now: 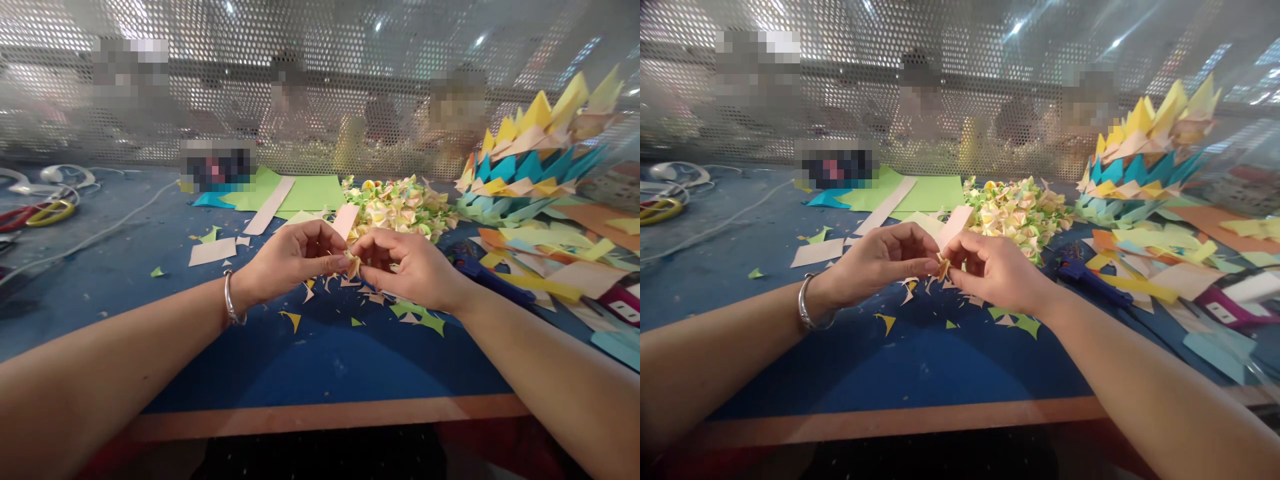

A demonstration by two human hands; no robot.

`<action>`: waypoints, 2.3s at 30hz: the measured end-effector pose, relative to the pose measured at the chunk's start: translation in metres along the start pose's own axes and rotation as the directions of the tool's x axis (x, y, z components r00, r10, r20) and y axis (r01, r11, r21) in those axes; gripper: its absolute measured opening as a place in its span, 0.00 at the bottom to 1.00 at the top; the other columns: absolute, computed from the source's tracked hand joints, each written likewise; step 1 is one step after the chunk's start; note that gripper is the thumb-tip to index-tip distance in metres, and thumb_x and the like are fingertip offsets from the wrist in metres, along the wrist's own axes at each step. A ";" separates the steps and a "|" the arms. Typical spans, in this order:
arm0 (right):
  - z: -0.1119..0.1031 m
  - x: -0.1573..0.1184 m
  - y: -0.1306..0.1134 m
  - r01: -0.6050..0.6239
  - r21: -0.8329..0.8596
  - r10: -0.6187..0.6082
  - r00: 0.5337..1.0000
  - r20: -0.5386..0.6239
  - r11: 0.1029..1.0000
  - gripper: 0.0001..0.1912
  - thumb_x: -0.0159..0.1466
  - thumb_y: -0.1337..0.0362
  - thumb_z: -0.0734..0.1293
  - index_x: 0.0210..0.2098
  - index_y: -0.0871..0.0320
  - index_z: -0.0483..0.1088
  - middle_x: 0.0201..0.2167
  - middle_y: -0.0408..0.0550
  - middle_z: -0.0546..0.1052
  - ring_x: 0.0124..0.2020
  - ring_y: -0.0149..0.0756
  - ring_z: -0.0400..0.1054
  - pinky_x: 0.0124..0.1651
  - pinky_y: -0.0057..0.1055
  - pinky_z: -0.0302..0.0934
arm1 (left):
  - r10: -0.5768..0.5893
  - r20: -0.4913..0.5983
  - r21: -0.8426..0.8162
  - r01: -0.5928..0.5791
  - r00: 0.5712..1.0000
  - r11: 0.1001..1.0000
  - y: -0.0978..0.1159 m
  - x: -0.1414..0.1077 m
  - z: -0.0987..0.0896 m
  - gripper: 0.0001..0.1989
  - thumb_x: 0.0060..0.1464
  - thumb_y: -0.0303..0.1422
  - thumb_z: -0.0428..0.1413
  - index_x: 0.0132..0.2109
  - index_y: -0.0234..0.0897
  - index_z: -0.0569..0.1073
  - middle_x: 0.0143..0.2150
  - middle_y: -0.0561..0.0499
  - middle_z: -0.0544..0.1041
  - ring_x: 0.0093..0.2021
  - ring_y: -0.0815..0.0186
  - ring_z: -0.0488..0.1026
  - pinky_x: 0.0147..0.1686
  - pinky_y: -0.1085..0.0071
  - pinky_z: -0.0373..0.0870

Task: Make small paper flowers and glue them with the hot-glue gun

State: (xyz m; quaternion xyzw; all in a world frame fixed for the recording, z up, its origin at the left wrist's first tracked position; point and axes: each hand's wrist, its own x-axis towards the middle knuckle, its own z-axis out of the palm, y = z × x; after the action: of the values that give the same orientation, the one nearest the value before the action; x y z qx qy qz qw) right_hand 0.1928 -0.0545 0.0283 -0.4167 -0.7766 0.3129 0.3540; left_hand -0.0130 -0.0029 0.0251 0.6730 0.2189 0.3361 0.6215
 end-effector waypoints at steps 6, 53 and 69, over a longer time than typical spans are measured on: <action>0.000 0.000 0.001 0.001 0.001 -0.001 1.000 0.007 1.000 0.03 0.62 0.67 0.67 0.36 0.59 0.69 0.26 0.41 0.71 0.22 0.23 0.61 0.22 0.23 0.56 | -0.024 -0.003 -0.031 0.024 1.000 0.999 0.000 0.001 -0.001 0.10 0.50 0.25 0.65 0.37 0.32 0.72 0.31 0.52 0.78 0.31 0.71 0.76 0.33 0.76 0.72; 0.001 -0.001 0.000 -0.001 -0.068 0.001 1.000 -0.001 0.998 0.06 0.63 0.63 0.69 0.36 0.60 0.72 0.24 0.41 0.70 0.21 0.25 0.62 0.22 0.23 0.55 | 0.244 0.047 0.458 -0.238 0.969 0.856 0.009 -0.013 0.004 0.05 0.53 0.25 0.60 0.36 0.33 0.72 0.33 0.52 0.76 0.32 0.70 0.77 0.33 0.75 0.74; 0.000 0.000 0.001 0.050 -0.109 -0.050 0.999 -0.004 0.993 0.07 0.64 0.63 0.68 0.36 0.61 0.73 0.22 0.41 0.70 0.20 0.24 0.63 0.20 0.22 0.54 | 0.300 0.053 0.661 -0.259 0.952 0.704 0.011 -0.015 0.006 0.05 0.52 0.23 0.57 0.34 0.30 0.77 0.33 0.49 0.76 0.31 0.72 0.73 0.32 0.75 0.72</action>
State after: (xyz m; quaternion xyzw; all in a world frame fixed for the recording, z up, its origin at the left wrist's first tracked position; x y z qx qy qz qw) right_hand 0.1930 -0.0543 0.0277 -0.4167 -0.8016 0.2599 0.3410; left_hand -0.0198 -0.0194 0.0329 0.8640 0.2369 0.3465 0.2780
